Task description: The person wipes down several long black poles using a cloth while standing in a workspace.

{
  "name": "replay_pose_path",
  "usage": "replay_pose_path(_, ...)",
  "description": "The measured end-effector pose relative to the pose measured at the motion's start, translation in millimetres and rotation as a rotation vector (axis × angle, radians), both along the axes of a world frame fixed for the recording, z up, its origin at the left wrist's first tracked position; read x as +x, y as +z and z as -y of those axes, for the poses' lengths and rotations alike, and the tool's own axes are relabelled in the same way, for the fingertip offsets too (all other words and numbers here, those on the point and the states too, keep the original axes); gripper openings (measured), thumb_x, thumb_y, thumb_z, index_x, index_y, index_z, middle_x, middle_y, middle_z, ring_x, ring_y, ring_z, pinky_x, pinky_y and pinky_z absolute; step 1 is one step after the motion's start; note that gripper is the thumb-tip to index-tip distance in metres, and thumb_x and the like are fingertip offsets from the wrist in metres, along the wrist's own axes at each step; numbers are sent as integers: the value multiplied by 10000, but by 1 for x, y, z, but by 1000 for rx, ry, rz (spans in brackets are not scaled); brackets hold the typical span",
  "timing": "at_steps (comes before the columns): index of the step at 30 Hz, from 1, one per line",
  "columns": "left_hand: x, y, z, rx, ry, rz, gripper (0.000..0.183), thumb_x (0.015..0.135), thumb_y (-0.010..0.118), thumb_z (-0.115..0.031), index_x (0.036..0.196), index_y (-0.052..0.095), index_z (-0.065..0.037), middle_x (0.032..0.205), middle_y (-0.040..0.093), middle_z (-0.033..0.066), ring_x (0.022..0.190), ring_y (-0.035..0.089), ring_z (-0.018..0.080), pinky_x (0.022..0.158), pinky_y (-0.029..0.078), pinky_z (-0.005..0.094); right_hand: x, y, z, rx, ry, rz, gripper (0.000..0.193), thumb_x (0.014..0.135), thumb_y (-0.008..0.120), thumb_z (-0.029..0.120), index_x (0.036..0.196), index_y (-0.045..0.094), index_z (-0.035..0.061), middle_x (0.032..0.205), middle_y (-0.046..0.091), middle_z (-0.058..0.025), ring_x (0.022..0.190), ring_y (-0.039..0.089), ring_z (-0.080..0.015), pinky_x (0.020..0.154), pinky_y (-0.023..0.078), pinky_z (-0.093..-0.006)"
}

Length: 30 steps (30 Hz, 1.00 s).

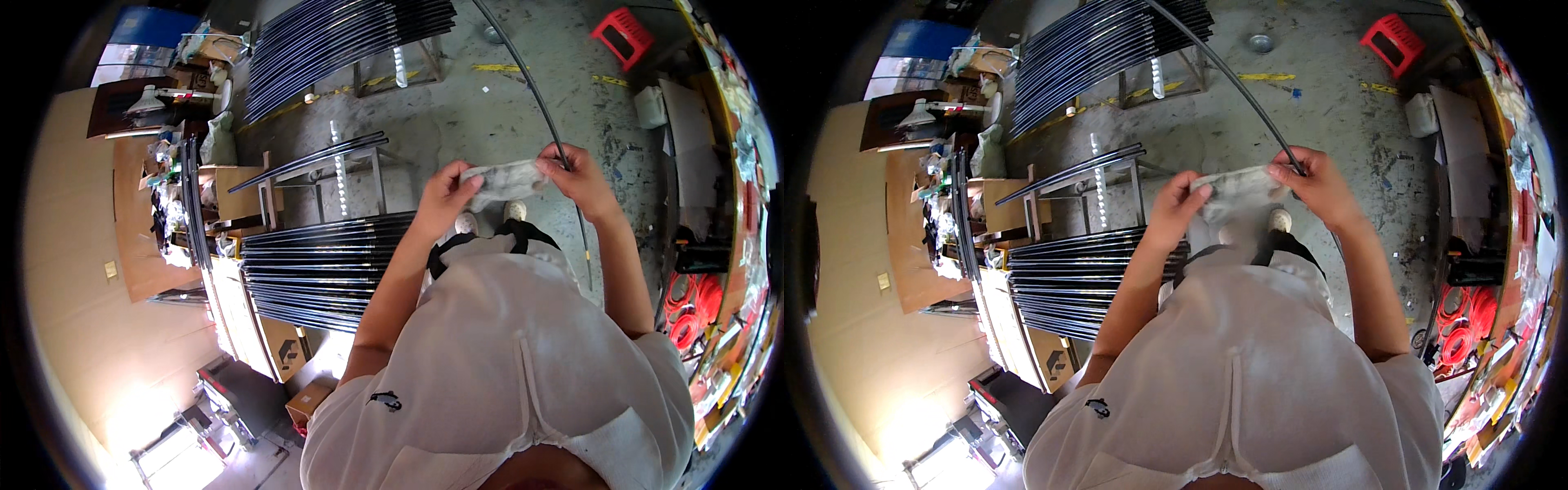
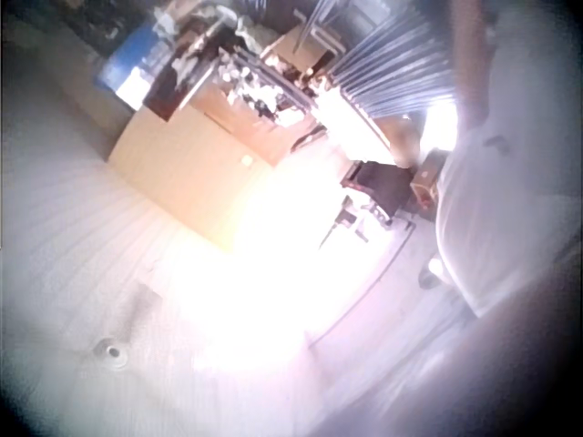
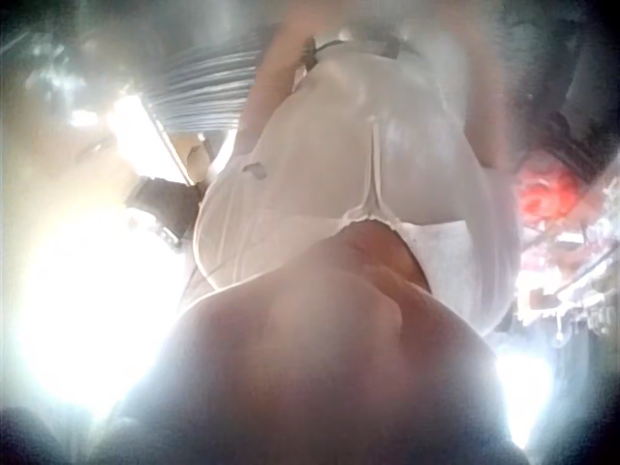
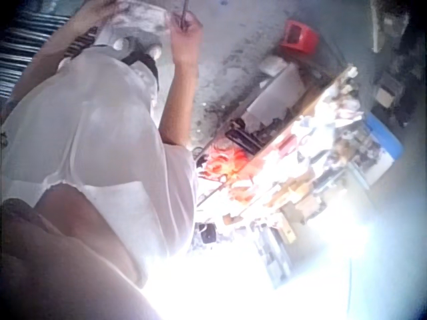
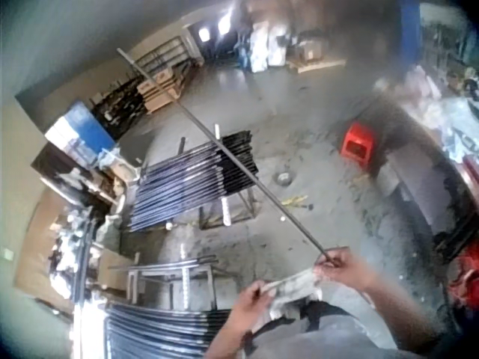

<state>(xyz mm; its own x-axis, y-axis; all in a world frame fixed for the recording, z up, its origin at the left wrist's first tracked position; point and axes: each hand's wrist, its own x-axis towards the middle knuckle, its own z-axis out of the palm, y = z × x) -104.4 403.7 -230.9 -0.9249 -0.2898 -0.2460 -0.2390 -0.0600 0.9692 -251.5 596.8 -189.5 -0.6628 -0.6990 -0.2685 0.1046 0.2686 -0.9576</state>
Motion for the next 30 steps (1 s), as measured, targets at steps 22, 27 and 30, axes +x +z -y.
replay_pose_path(22,-50,206,162,-907,350,-305,239,862,631,-229,969,622,-15,820,604,-18,758,509,54,698,411,208,39,-59,-16,264,306,-161,486,913,492,408,699,511,-27,564,473,-132,527,425,-227,536,390,-345)
replay_pose_path(27,-71,230,172,-984,387,-366,216,877,615,-221,969,639,-27,805,618,-19,705,528,45,644,434,204,31,-68,-18,229,248,-188,486,914,491,401,690,508,-30,582,501,-151,547,471,-243,552,402,-353)
replay_pose_path(30,-80,255,182,-591,410,-467,236,892,594,-226,985,628,-12,815,640,17,709,587,58,628,478,209,28,-76,-24,224,234,-195,474,913,495,386,672,507,-22,576,499,-146,542,470,-256,552,401,-357)
